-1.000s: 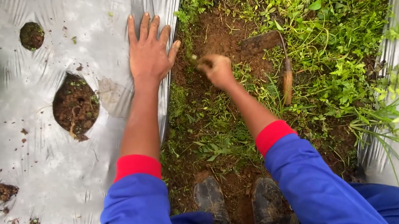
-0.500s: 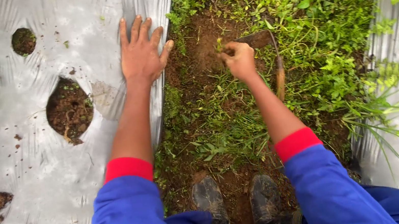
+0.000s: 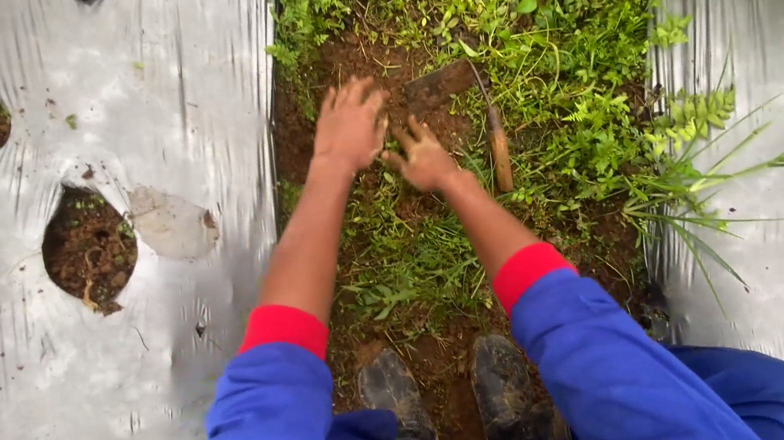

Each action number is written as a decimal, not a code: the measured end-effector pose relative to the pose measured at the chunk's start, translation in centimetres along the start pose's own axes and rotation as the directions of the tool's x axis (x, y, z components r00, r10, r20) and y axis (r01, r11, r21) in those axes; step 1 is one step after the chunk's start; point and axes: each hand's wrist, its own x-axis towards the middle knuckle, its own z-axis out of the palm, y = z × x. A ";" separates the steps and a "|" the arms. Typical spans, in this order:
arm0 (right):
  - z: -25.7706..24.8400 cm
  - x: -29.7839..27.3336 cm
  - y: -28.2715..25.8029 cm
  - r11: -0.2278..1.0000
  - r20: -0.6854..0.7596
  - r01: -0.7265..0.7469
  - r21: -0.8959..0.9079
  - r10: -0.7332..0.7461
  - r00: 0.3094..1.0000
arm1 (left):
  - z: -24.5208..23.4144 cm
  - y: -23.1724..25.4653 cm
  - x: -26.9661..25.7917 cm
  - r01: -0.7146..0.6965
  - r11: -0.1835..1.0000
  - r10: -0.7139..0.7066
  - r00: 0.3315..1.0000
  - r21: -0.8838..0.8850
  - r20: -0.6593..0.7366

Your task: The person removes weeds from the soil between rows of crops covered by plastic mulch. They initially pull small weeds by hand and then use a hand hoe to scrape the soil and remove larger weeds.

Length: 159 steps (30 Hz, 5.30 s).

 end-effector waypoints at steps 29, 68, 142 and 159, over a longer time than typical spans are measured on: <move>1.1 -10.0 6.2 0.838 -0.504 -0.042 0.544 0.366 0.782 | 15.8 2.9 8.2 0.055 0.990 -0.035 0.988 -0.129 0.150; -7.2 5.7 8.8 0.435 -0.345 0.066 0.898 0.603 0.720 | 11.7 0.2 5.3 0.100 0.923 0.012 0.958 -0.372 0.288; -12.0 6.2 2.0 0.389 -0.335 0.117 0.914 0.561 0.757 | 9.3 2.1 5.1 0.079 0.986 -0.014 0.918 -0.149 0.397; -4.1 9.8 6.0 0.223 -0.145 -0.014 0.975 0.680 0.719 | 6.9 1.6 3.7 0.097 0.926 0.025 0.948 -0.364 0.316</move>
